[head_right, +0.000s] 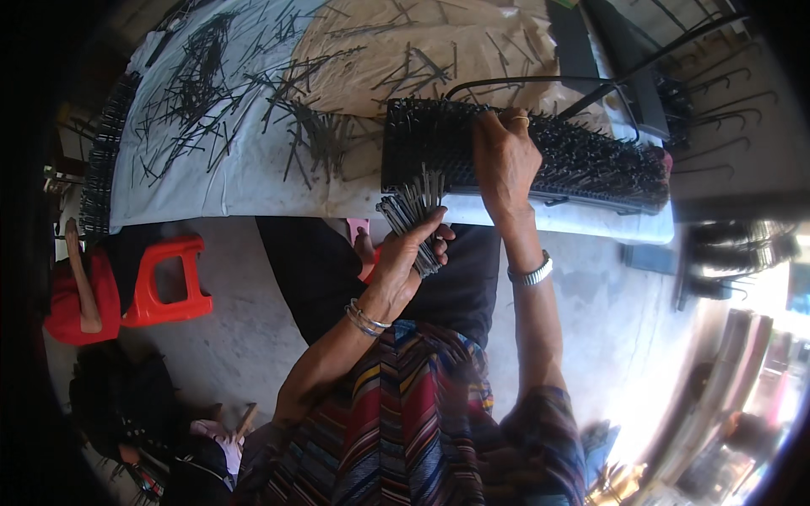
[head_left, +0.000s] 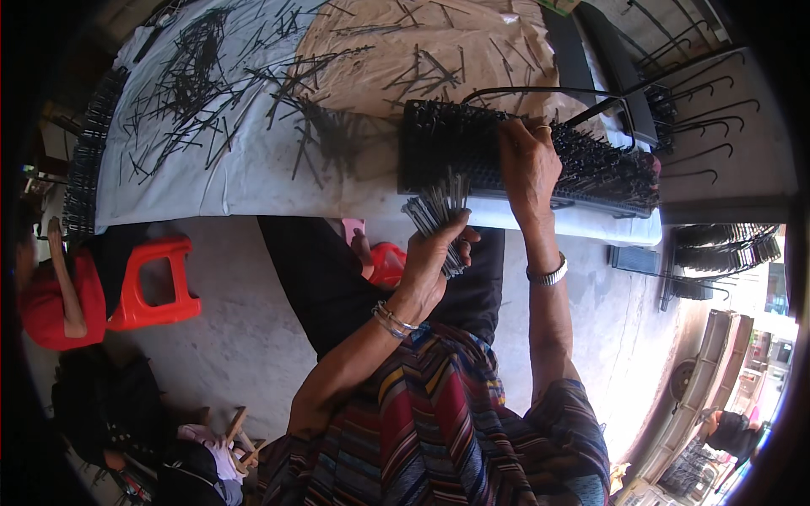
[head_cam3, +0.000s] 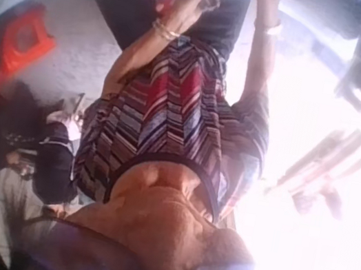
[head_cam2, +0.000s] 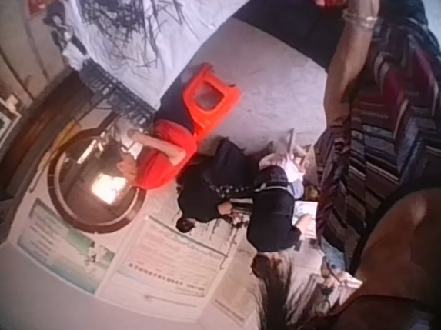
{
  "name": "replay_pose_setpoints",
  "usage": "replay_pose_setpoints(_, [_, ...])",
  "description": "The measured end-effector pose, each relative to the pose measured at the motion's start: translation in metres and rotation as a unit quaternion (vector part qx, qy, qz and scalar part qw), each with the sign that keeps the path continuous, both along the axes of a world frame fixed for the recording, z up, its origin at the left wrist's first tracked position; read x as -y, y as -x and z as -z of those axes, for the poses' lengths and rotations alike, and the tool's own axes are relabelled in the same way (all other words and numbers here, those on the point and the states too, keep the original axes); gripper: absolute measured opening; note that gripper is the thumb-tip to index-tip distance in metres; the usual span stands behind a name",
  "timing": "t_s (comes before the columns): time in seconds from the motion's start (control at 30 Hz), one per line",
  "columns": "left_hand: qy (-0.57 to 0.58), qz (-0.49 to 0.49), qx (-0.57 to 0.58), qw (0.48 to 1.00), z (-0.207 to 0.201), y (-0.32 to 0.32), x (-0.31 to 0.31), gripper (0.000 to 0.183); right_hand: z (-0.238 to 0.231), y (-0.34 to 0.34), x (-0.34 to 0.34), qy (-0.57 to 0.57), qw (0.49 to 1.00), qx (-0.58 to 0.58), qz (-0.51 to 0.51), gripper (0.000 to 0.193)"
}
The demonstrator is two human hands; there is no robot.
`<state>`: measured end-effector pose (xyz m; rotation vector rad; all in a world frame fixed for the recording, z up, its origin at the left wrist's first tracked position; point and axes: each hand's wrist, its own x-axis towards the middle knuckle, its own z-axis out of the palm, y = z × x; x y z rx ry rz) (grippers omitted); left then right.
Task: Inserting thin metal wires into a black perforated board to create a specific assembly.
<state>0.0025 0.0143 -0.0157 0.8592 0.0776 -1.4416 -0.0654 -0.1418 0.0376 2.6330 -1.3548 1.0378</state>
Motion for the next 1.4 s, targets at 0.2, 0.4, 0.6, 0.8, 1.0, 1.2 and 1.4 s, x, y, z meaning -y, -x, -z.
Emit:
replay_pose_setpoints(0.2, [-0.003, 0.009, 0.010, 1.000, 0.000, -0.001, -0.003, 0.020, -0.008, 0.006, -0.016, -0.008, 1.000, 0.009, -0.019, 0.014])
replay_pose_setpoints(0.4, [0.002, 0.026, 0.026, 0.999, -0.005, -0.004, -0.005, 0.022, -0.010, 0.027, -0.041, -0.449, 0.861, 0.132, -0.201, 0.010])
replay_pose_setpoints(0.6, [0.007, -0.024, -0.029, 0.999, 0.006, -0.005, -0.001, 0.029, -0.022, 0.030, -0.042, -0.343, 0.916, 0.182, -0.100, 0.007])
replay_pose_setpoints(0.8, [-0.009, -0.023, -0.031, 0.999, 0.010, -0.006, 0.003, 0.026, -0.013, 0.013, -0.017, -0.037, 0.989, 0.132, -0.050, 0.005])
replay_pose_setpoints(1.0, [-0.031, -0.011, 0.001, 0.999, 0.012, -0.007, 0.003, 0.021, 0.005, 0.005, -0.005, -0.046, 0.995, 0.083, -0.029, 0.005])
replay_pose_setpoints(1.2, [-0.026, 0.004, -0.001, 1.000, 0.008, -0.009, 0.001, 0.023, -0.006, -0.004, -0.008, -0.027, 0.999, -0.034, -0.009, 0.007])
replay_pose_setpoints(1.4, [-0.021, -0.006, 0.012, 1.000, 0.000, -0.004, 0.001, 0.021, -0.005, 0.006, 0.005, -0.026, 0.998, -0.040, -0.049, 0.007])
